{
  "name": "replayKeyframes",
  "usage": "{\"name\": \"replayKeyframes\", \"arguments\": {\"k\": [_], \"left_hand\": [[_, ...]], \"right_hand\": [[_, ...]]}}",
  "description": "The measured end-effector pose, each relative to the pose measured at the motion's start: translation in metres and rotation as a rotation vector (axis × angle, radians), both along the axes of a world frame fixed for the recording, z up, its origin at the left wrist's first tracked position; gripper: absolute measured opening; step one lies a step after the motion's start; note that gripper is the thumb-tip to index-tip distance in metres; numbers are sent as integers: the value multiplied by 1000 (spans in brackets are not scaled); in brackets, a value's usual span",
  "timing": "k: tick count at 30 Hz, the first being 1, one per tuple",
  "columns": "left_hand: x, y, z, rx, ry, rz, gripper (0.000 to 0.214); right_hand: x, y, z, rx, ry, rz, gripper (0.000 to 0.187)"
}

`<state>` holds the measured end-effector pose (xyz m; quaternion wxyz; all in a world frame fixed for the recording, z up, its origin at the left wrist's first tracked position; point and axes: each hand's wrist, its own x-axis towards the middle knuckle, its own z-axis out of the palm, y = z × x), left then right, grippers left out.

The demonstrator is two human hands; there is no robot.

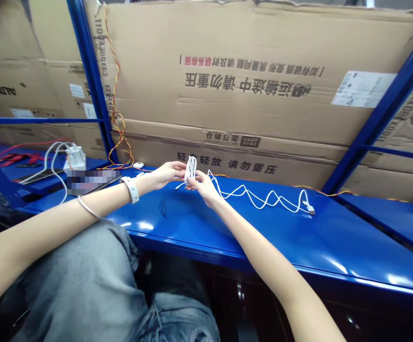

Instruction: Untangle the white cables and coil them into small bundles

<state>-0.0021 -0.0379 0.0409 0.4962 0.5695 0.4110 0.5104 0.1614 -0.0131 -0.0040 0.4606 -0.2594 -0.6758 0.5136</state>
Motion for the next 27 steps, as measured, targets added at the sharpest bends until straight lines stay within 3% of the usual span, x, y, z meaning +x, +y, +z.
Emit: {"name": "replayKeyframes", "arguments": {"k": [6, 12, 15, 21, 27], "left_hand": [[-4, 2, -1, 0, 51, -2, 24], [2, -1, -1, -21, 64, -22, 19], [4, -2, 0, -4, 54, 33, 20], [5, -4, 3, -43, 22, 56, 3], [7, -4, 5, -76, 16, 86, 10]], "right_hand": [[3, -5, 5, -43, 3, 95, 44], [-1, -6, 2, -136, 79, -36, 58], [-3, -5, -1, -137, 141, -109, 62], [-2, -5, -1, -28, 99, -97, 41], [-1, -4, -1, -32, 83, -79, 30]]}}
